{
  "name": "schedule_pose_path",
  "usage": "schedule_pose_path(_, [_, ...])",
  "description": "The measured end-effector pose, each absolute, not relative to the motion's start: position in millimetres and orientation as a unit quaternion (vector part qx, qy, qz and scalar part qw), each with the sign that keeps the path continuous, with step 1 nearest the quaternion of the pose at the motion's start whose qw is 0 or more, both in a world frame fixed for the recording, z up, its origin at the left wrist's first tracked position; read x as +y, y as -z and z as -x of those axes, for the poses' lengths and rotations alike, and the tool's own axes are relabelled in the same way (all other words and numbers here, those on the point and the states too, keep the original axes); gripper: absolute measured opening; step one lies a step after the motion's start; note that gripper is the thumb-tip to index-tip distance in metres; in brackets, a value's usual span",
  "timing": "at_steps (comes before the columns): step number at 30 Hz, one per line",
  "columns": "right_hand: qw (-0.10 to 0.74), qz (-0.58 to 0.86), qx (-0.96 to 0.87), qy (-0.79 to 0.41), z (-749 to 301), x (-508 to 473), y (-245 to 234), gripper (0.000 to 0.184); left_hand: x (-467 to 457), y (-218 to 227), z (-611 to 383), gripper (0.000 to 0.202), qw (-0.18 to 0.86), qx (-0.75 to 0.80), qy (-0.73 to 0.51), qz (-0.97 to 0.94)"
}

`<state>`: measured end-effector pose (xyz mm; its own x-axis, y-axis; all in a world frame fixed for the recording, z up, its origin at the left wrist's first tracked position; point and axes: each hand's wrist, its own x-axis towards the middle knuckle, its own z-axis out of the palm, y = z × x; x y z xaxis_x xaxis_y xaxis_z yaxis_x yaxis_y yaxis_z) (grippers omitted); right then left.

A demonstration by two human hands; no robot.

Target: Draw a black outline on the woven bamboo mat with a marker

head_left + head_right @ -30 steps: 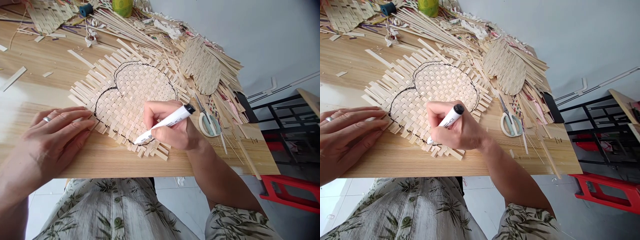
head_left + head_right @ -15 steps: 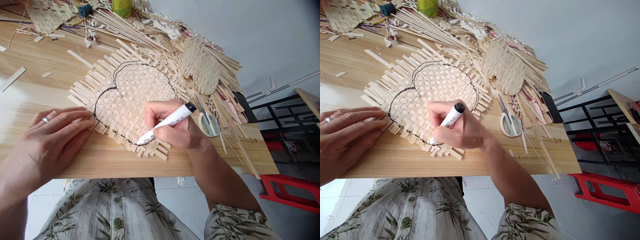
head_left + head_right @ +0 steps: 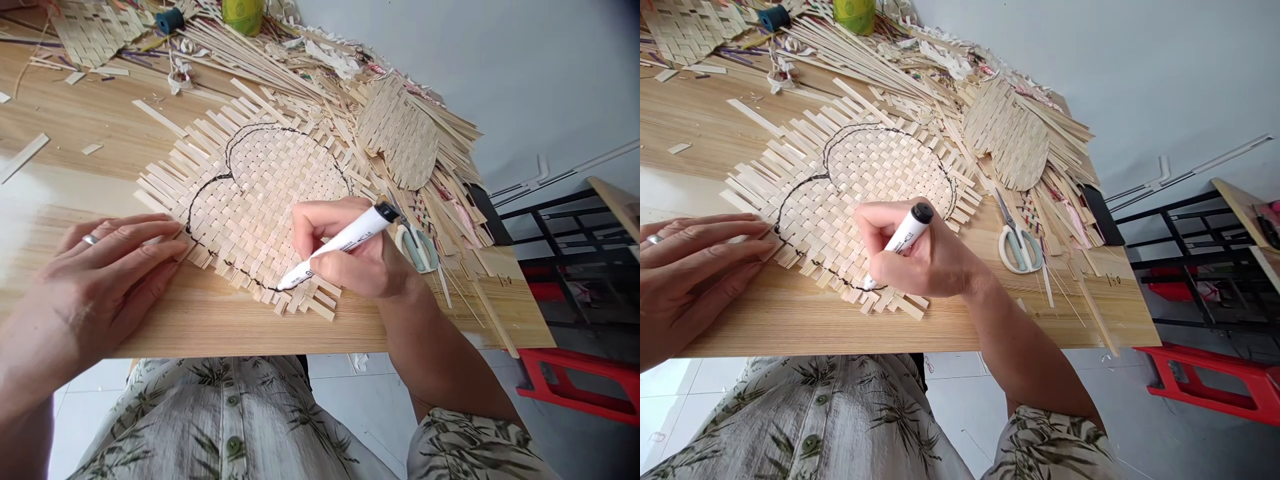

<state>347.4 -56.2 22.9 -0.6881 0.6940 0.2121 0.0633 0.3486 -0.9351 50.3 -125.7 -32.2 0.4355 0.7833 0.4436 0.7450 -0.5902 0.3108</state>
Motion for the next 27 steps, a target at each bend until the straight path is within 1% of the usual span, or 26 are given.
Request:
schedule_pose_path(4, [0.292, 0.244, -0.766, -0.518, -347.9, -54.9, -23.5, 0.015, -125.6, 33.1, -50.0, 0.030, 0.028, 0.447, -0.279, -0.849])
schedule_pose_path(6, [0.302, 0.249, -0.763, -0.514, -351.1, -51.3, -24.9, 0.014, -124.9, 33.6, -49.2, 0.030, 0.020, 0.441, -0.278, -0.853])
schedule_pose_path(8, [0.356, 0.260, -0.747, -0.499, -357.3, -43.9, -26.0, 0.013, -123.4, 33.9, -48.2, 0.031, 0.010, 0.433, -0.277, -0.858])
schedule_pose_path(10, [0.434, 0.279, -0.719, -0.465, -366.0, -33.0, -26.5, 0.011, -122.3, 32.9, -47.4, 0.031, 0.002, 0.427, -0.279, -0.860])
schedule_pose_path(12, [0.493, 0.325, -0.689, -0.420, -375.5, -21.2, -26.0, 0.005, -123.2, 30.1, -47.3, 0.030, -0.001, 0.416, -0.289, -0.862])
schedule_pose_path(13, [0.511, 0.347, -0.681, -0.394, -379.8, -15.8, -25.2, 0.004, -124.6, 28.1, -47.4, 0.030, -0.002, 0.408, -0.296, -0.864])
schedule_pose_path(15, [0.521, 0.392, -0.676, -0.342, -387.0, -6.9, -22.6, 0.012, -129.0, 23.8, -47.7, 0.029, -0.003, 0.399, -0.317, -0.860])
schedule_pose_path(16, [0.510, 0.415, -0.680, -0.324, -389.6, -3.5, -20.8, 0.015, -131.4, 22.0, -47.6, 0.029, -0.005, 0.402, -0.334, -0.852])
schedule_pose_path(18, [0.466, 0.462, -0.696, -0.292, -392.9, 1.4, -17.0, 0.016, -135.2, 19.8, -46.9, 0.028, -0.012, 0.433, -0.373, -0.820])
schedule_pose_path(20, [0.400, 0.517, -0.713, -0.253, -394.4, 4.2, -14.1, 0.015, -135.7, 19.6, -45.3, 0.025, -0.014, 0.500, -0.396, -0.770])
schedule_pose_path(21, [0.364, 0.543, -0.722, -0.227, -394.9, 5.0, -13.3, 0.016, -134.6, 20.1, -44.2, 0.027, -0.013, 0.536, -0.398, -0.745])
schedule_pose_path(24, [0.281, 0.600, -0.736, -0.138, -396.2, 5.7, -12.7, 0.019, -128.9, 23.2, -40.7, 0.043, -0.016, 0.605, -0.371, -0.704])
schedule_pose_path(27, [0.264, 0.618, -0.733, -0.105, -398.1, 4.8, -12.9, 0.021, -126.6, 27.0, -37.5, 0.050, -0.001, 0.630, -0.345, -0.696])
